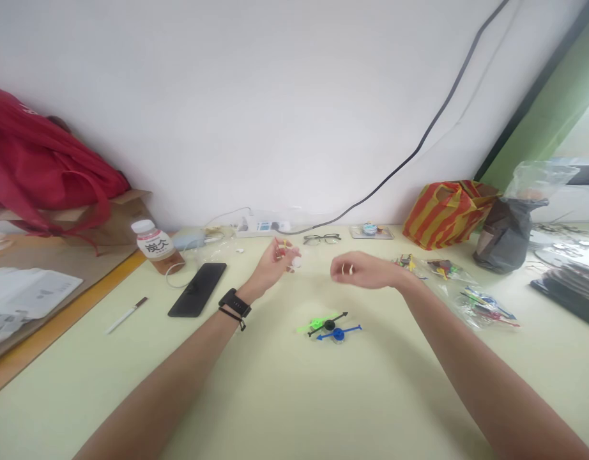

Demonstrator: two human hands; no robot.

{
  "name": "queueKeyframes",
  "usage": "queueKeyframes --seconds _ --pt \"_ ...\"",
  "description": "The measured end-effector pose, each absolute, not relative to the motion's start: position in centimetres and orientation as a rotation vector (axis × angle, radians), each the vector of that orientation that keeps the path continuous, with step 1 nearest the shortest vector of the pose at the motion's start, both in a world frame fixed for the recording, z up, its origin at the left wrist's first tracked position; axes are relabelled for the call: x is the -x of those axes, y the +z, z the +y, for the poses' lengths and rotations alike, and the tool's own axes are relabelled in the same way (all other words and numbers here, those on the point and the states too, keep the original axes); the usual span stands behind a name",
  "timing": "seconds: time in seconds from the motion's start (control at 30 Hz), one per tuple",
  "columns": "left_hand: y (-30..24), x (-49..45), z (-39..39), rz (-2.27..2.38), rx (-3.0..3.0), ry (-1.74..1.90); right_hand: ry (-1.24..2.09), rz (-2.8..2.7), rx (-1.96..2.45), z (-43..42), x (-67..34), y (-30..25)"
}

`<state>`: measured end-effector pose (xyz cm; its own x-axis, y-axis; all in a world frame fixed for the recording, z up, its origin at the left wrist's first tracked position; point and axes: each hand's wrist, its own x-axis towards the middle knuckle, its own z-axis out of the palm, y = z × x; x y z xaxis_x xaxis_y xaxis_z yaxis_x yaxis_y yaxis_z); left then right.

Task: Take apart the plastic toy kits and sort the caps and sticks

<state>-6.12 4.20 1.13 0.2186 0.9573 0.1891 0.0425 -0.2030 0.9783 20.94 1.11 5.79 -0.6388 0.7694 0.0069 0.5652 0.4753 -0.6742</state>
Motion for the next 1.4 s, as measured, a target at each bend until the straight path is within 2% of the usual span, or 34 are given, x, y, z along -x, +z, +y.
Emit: queueKeyframes --seconds 0.13,0.27,0.4,0.57,0.9,1.2,1.4 --pt "-0.3 5.6 3.3 0.925 -1.726 0.935 1.316 -2.72 1.024 -0.3 -19.5 5.4" --pt "-0.7 5.4 2.7 0.924 -1.818 1.002 1.389 -2.783 1.038 -0.7 -18.6 5.1" --pt "-0.9 5.7 2.6 0.951 -1.946 0.886 1.315 -2.78 1.033 -0.5 -18.7 5.2" --pt "-1.4 5.7 2.4 0.989 -1.908 0.913 1.26 -2.764 1.05 -0.8 -18.9 5.7" --pt "-0.8 5.1 1.6 0.912 -1.899 0.776 1.046 -2.431 0.927 -1.1 -19.9 8.8" --pt "-1.5 4.3 0.6 0.949 -2.004 0.892 0.743 -1.894 0.994 -3.5 -21.9 13.1" --pt "-1.4 4.4 0.3 0.955 -2.008 0.89 0.551 -1.981 0.967 -3.4 -20.8 12.5"
